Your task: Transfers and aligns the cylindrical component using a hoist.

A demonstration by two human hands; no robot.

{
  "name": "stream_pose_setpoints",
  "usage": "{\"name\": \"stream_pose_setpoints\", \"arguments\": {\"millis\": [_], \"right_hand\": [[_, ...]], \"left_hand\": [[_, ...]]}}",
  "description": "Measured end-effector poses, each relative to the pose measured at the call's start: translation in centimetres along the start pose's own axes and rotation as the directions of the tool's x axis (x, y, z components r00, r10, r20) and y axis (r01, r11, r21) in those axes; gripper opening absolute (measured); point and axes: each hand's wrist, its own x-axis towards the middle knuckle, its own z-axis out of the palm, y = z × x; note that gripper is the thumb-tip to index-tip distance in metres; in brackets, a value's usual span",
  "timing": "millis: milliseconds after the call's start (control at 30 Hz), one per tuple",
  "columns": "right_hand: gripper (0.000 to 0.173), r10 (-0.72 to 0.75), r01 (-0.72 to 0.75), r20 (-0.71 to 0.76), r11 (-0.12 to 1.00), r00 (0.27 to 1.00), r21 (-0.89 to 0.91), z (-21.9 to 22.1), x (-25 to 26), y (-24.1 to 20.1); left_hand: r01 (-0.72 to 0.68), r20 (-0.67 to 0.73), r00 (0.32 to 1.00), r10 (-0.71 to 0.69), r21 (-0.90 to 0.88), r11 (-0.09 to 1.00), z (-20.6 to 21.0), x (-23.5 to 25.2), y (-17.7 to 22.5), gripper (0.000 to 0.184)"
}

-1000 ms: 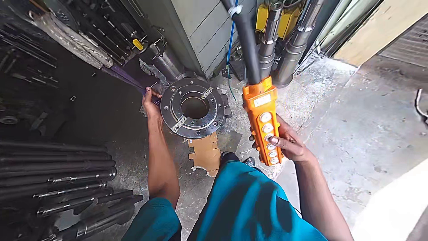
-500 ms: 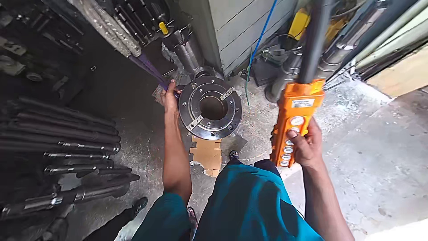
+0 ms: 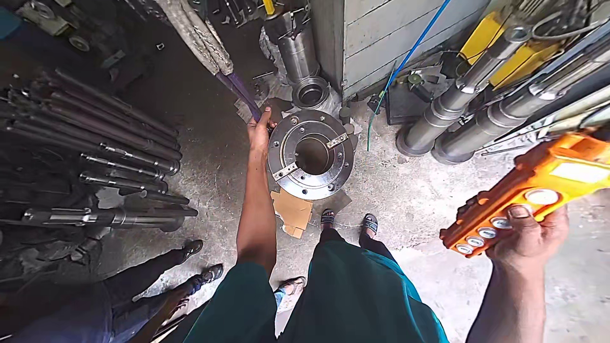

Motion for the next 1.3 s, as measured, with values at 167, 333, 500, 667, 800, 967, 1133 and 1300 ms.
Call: {"name": "stream_pose_setpoints", "arguments": {"millis": [167, 333, 500, 667, 800, 967, 1133, 1300], "right_hand": [[0.060, -0.021, 0.020, -0.040, 1.000, 0.999, -0.023, -2.1, 0.0, 0.6], [0.066, -0.062, 0.060, -0.025, 0.996, 0.998, -0.069, -2.7, 0.3, 1.1], [0.066, -0.082, 0.078, -0.024, 0.987, 0.996, -0.140, -1.9, 1.1, 1.2], [0.067, -0.077, 0.075, -0.007, 0.981, 0.997, -0.177, -1.2, 1.6, 1.1], [0.061, -0.114, 0.113, 0.009, 0.963, 0.993, -0.246, -1.0, 1.8, 0.7], [0.063, -0.117, 0.100, -0.035, 0.946, 0.993, -0.307, -2.2, 1.4, 0.7], [0.060, -0.149, 0.120, -0.064, 0.939, 0.987, -0.323, -3.8, 0.9, 1.2], [0.055, -0.184, 0.135, -0.107, 0.924, 0.977, -0.357, -5.2, 0.3, 1.7]], "left_hand": [[0.007, 0.019, 1.000, -0.006, -0.031, 0.999, -0.1, -1.1, -1.7, 0.016], [0.013, 0.000, 1.000, -0.013, -0.025, 1.000, -0.7, -2.1, -3.0, 0.018], [0.019, 0.009, 1.000, -0.018, -0.047, 0.999, -0.9, -3.0, -4.2, 0.022], [0.034, 0.007, 0.999, -0.034, -0.091, 0.995, -0.9, -3.5, -5.7, 0.020], [0.043, -0.041, 0.998, -0.048, -0.108, 0.993, -1.0, -4.5, -6.1, 0.019], [0.075, -0.026, 0.997, -0.077, -0.073, 0.994, -0.9, -4.8, -7.0, 0.016], [0.074, -0.089, 0.993, -0.081, -0.080, 0.994, -0.7, -4.6, -8.2, 0.022], [0.107, -0.115, 0.987, -0.113, -0.057, 0.993, -0.5, -4.3, -9.3, 0.022]]}}
